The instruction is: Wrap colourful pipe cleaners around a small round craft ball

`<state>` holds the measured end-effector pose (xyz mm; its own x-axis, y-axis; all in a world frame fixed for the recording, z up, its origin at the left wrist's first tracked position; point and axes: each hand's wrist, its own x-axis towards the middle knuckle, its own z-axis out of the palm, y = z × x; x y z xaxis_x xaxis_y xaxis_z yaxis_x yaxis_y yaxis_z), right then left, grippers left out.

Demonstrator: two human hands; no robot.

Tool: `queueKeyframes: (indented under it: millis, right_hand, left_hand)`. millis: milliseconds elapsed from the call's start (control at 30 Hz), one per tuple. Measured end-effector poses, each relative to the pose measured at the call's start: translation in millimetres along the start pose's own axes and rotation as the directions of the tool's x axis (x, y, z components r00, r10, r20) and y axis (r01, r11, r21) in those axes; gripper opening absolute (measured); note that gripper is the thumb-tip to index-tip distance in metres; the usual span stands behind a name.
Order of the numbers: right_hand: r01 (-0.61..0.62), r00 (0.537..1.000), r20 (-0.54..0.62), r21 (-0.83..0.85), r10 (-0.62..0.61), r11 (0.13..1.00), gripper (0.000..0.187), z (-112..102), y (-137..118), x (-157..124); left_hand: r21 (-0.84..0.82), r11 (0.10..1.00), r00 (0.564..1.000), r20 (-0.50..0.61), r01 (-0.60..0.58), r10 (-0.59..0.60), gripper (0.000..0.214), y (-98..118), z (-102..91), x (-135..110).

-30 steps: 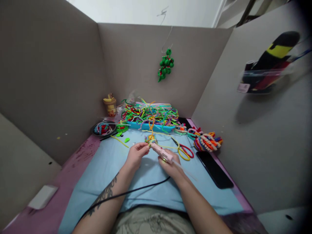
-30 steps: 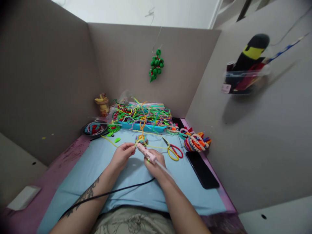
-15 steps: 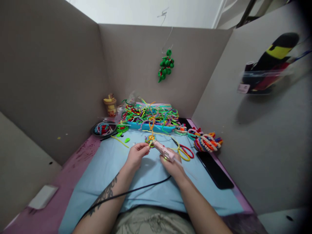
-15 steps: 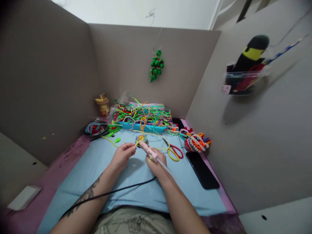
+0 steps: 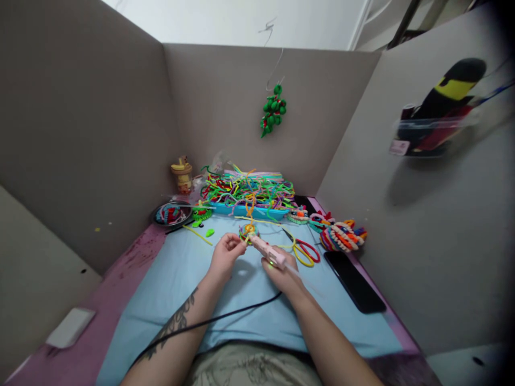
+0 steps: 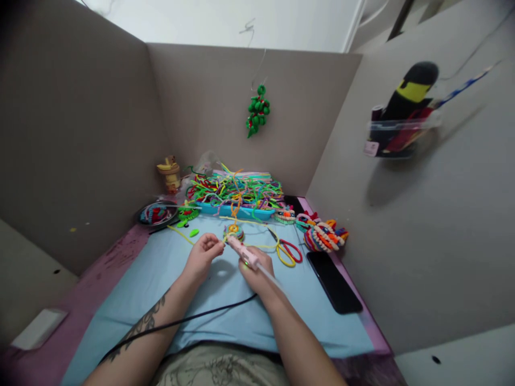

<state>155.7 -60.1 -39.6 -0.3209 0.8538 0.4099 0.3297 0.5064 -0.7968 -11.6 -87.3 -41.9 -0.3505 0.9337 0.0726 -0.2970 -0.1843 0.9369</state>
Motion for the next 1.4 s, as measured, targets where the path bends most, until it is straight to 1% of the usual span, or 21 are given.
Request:
queueKeyframes:
  millis: [133, 200, 300, 367, 433, 500, 600, 667, 800, 1100, 1233, 1400]
  right_hand:
    - [-0.064, 0.997, -0.050, 0.003, 0.064, 0.998, 0.018, -2, 4, 1]
    - [-0.035, 0.998, -0.043, 0.011, 0.035, 0.999, 0.020, -1, 7, 0]
    - [0.049, 0.999, -0.023, -0.014, -0.049, 0.999, 0.020, 1, 9, -2]
    - [0.077, 0.997, -0.025, -0.050, -0.078, 0.996, 0.017, 3, 8, -2]
    - [0.071, 0.997, -0.026, -0.068, -0.072, 0.995, 0.015, 3, 7, -2]
    - [0.051, 0.998, -0.022, -0.065, -0.052, 0.997, 0.016, 2, 7, -1]
    - [0.027, 0.999, -0.021, -0.056, -0.028, 0.998, 0.019, 1, 7, -1]
    - [0.025, 0.999, -0.023, -0.067, -0.027, 0.997, 0.017, 1, 8, -1]
    - [0.062, 0.998, -0.021, -0.074, -0.064, 0.995, 0.012, 2, 9, -2]
    - [0.117, 0.993, -0.003, -0.035, -0.117, 0.993, 0.017, 5, 13, -4]
    - [0.069, 0.997, -0.021, -0.035, -0.070, 0.997, 0.015, 3, 9, -3]
    - [0.016, 1.000, -0.024, -0.054, -0.017, 0.998, 0.012, -2, -2, -1]
  left_hand:
    - [0.150, 0.979, 0.990, -0.023, -0.136, 0.141, 0.025, -2, 0.0, -1]
    - [0.257, 0.942, 0.973, -0.029, -0.215, 0.230, 0.019, -2, -0.1, -4]
    - [0.402, 0.860, 0.937, -0.015, -0.315, 0.350, 0.012, 0, -0.4, -9]
    - [0.465, 0.809, 0.915, 0.002, -0.358, 0.404, 0.009, 1, -0.6, -12]
    - [0.509, 0.772, 0.900, 0.014, -0.381, 0.436, 0.008, 3, -0.4, -14]
    - [0.529, 0.754, 0.892, 0.010, -0.388, 0.452, 0.008, 4, 0.3, -16]
    - [0.518, 0.764, 0.892, -0.005, -0.385, 0.452, 0.010, 6, 1.6, -17]
    - [0.506, 0.772, 0.892, -0.011, -0.385, 0.452, 0.011, 7, 2.3, -18]
    - [0.511, 0.767, 0.890, -0.009, -0.387, 0.455, 0.011, 8, 3.2, -18]
    - [0.509, 0.766, 0.892, 0.010, -0.393, 0.451, 0.012, 7, 3.6, -18]
    - [0.482, 0.791, 0.901, -0.009, -0.377, 0.434, 0.015, 8, 5.3, -18]
    - [0.448, 0.816, 0.906, -0.029, -0.366, 0.422, 0.016, 10, 7.1, -19]
